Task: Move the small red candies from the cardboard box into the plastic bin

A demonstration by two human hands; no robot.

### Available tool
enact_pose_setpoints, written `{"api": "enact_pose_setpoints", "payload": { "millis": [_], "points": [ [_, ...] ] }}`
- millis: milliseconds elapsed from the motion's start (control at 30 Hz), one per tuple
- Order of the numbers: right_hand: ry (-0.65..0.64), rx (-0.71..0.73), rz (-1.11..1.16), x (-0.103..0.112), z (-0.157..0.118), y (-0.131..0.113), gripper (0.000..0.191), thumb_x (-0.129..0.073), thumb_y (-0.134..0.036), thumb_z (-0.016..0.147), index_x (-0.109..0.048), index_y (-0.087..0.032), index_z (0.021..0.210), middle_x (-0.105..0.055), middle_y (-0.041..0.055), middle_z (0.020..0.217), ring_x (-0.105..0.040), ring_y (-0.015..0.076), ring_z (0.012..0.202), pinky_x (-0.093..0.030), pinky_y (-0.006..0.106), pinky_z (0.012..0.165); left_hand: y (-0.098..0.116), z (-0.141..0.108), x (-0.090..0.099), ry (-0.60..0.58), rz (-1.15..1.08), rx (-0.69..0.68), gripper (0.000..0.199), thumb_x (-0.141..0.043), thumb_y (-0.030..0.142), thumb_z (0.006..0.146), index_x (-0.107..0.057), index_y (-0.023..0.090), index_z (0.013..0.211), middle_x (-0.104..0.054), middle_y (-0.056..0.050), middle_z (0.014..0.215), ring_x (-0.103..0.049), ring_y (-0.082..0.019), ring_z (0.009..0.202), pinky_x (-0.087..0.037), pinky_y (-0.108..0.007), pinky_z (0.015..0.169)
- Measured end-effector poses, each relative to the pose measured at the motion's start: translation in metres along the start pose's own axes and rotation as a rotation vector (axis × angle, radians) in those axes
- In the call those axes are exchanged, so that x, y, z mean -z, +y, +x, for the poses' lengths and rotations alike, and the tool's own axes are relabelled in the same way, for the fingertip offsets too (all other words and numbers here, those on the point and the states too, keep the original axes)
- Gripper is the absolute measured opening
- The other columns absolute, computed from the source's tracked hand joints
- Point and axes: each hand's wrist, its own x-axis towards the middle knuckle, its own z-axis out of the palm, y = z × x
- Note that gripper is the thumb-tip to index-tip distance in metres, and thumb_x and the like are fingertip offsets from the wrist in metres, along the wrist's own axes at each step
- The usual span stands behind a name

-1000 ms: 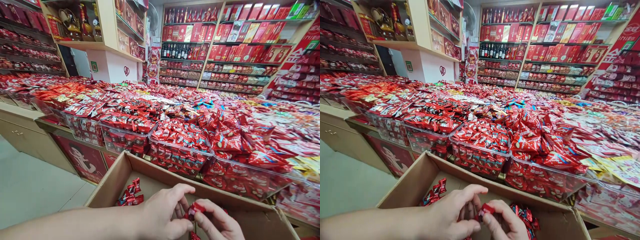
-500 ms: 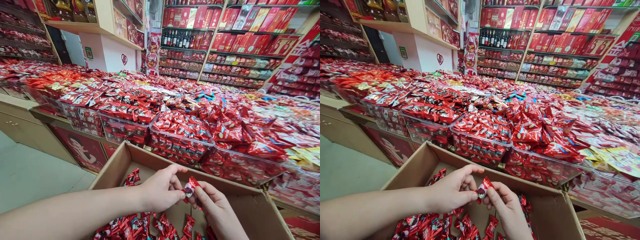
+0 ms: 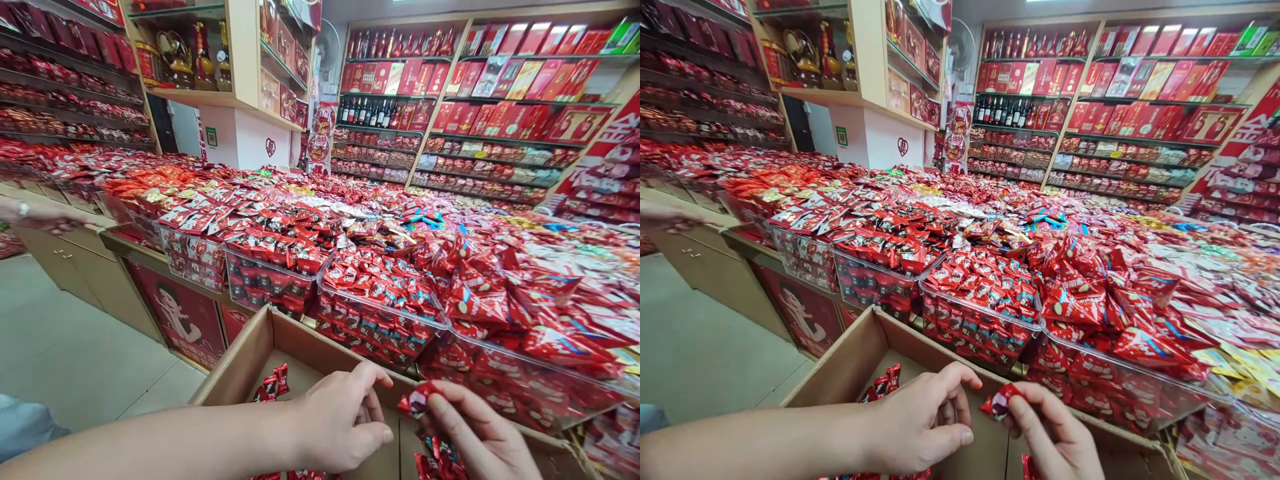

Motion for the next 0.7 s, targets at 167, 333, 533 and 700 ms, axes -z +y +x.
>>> {"api": "enact_pose_setpoints", "payload": {
  "millis": [167,333,533,700],
  "points": [
    [0.148,0.379,-0.328,0.005,0.047,-0.073,0.023,-0.057,-0.043,0.065,-0.061,-0.025,0.078,-0.064,0.0032,0.067,-0.058,0.0184,0.061,-0.049,0.027,0.055,-0.002,0.000,0.003,-0.025,0.015,0.001,0.034,-0.049,0.027,0.070,-0.045,0.023,0.103,-0.060,0.002,0.077,-0.048,-0.008,0.057,-0.034,-0.017,0.049],
    [0.118,0.479,-0.721,-0.017,0.138,-0.112,0.025,-0.042,-0.039,0.078,-0.058,-0.019,0.081,-0.058,0.0019,0.063,-0.054,0.0160,0.059,-0.041,0.028,0.052,0.000,-0.003,0.008,-0.103,0.008,-0.092,0.033,-0.048,0.025,0.071,-0.050,0.023,0.104,-0.062,0.001,0.080,-0.050,-0.008,0.059,-0.037,-0.016,0.052],
    [0.113,0.320,-0.908,-0.057,0.224,-0.110,0.018,-0.050,-0.030,0.076,-0.055,-0.013,0.076,-0.059,-0.0006,0.063,-0.054,0.0113,0.055,-0.043,0.027,0.054,-0.016,0.006,0.010,-0.133,0.034,-0.258,0.033,-0.048,0.026,0.075,-0.051,0.019,0.107,-0.062,-0.002,0.083,-0.054,-0.008,0.063,-0.041,-0.014,0.057],
    [0.052,0.238,-1.087,-0.077,0.249,-0.102,0.019,-0.052,-0.031,0.076,-0.055,-0.014,0.068,-0.057,-0.0026,0.062,-0.052,0.0093,0.054,-0.044,0.026,0.054,-0.025,0.016,0.011,-0.208,0.275,-0.494,0.030,-0.052,0.016,0.074,-0.054,0.017,0.104,-0.062,-0.002,0.093,-0.057,-0.011,0.080,-0.041,-0.015,0.068]
  ]
}}
